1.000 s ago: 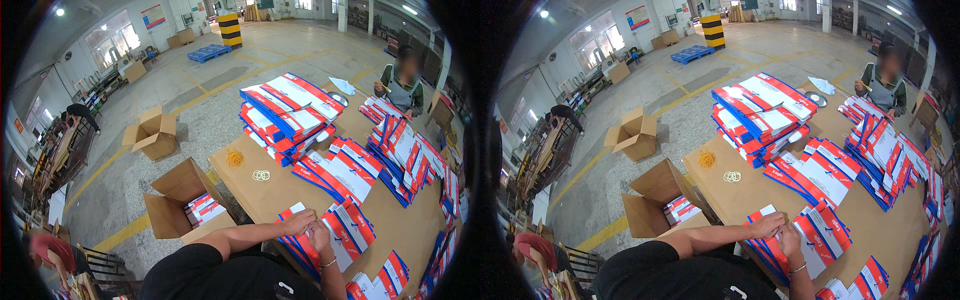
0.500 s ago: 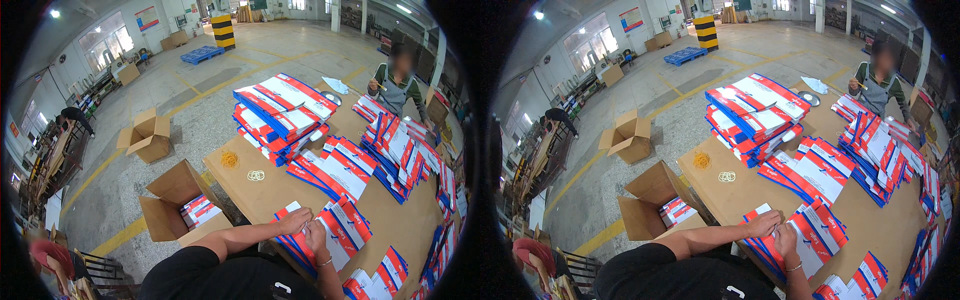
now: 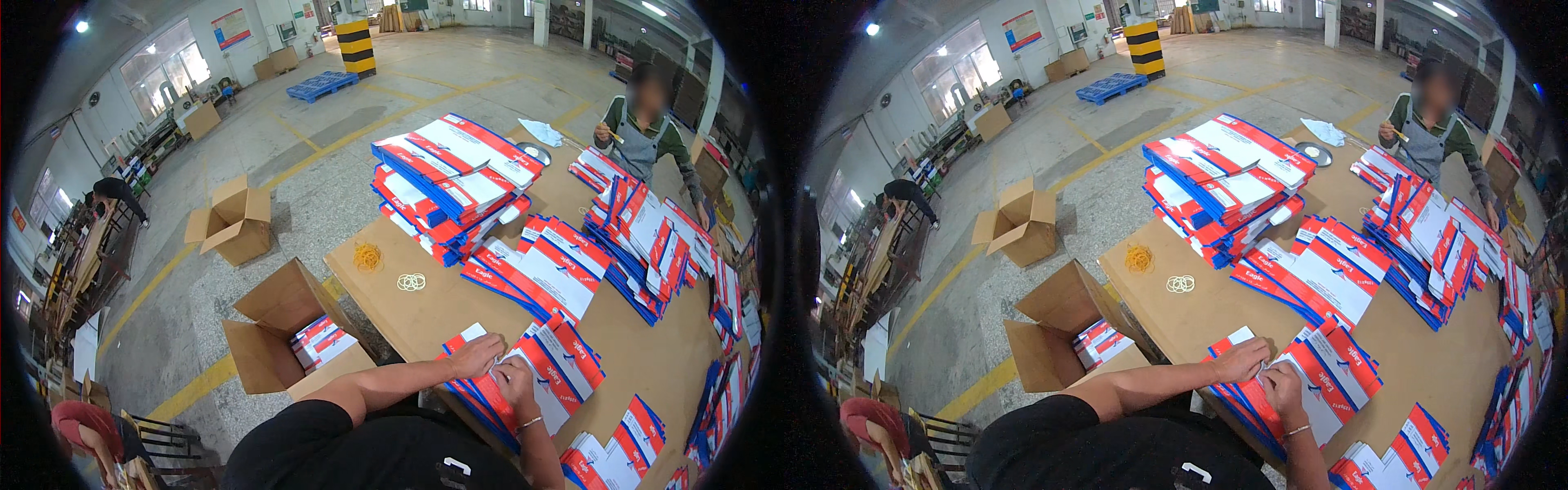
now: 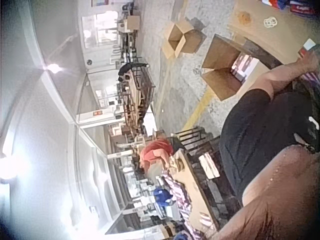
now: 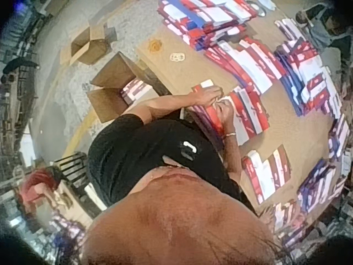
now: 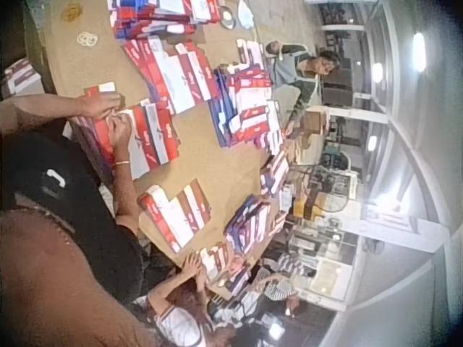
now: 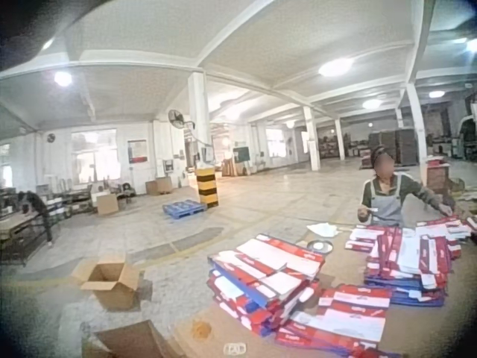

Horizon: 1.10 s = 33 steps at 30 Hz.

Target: The recorder is sorting through stacks of flat, printed paper products and placing them into a cardboard shipping box.

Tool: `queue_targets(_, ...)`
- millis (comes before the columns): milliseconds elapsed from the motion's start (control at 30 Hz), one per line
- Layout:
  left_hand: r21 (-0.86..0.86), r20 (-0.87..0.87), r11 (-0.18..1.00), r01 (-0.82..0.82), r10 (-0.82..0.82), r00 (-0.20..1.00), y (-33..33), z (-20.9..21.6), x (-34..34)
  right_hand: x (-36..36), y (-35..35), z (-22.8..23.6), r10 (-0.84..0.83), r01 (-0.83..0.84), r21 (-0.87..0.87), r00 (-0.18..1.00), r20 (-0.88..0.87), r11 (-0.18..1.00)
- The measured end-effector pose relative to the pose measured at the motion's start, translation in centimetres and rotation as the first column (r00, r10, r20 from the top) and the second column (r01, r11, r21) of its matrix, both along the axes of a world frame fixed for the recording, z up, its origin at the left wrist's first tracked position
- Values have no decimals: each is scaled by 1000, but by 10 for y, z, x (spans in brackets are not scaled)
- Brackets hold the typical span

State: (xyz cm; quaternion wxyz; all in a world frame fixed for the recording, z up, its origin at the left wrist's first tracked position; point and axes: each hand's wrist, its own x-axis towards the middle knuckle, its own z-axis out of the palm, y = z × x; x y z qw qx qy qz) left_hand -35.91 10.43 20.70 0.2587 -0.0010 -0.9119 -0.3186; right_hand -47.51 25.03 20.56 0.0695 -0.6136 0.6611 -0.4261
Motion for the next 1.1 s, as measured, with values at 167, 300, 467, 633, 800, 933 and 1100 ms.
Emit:
queue_targets(167, -12, 10, 1000, 8, -8, 1000, 0, -1, -2, -6, -7, 9, -8, 2, 182, 999, 34, 983)
queue_targets(300, -8, 11, 1000, 1, -1, 1000, -2, -5, -3, -7, -12, 9, 20, -28, 240, 999, 34, 970)
queue_targets(467, -6, 27, 1000, -2, 3, 1000, -2, -2, -3, -13, -12, 18, 62, -75, 316, 997, 52, 946)
queue_targets(633, -29, 12, 1000, -10, 11, 1000, -4, -6, -5, -15, -16, 16, 109, -95, 294, 994, -31, 951)
queue_targets(800, -11, 60, 1000, -23, 24, 998, -3, -2, -5, -4, -14, 11, 39, 22, 331, 984, -176, 943)
queue_targets(933, -39, 49, 999, -33, 34, 998, 1, -5, -3, 7, -12, 9, 2, 95, 320, 957, -289, 943)
queue_targets(1100, -43, 35, 998, -42, 44, 998, 8, -4, 3, 14, -7, 0, -29, 153, 338, 938, -345, 928)
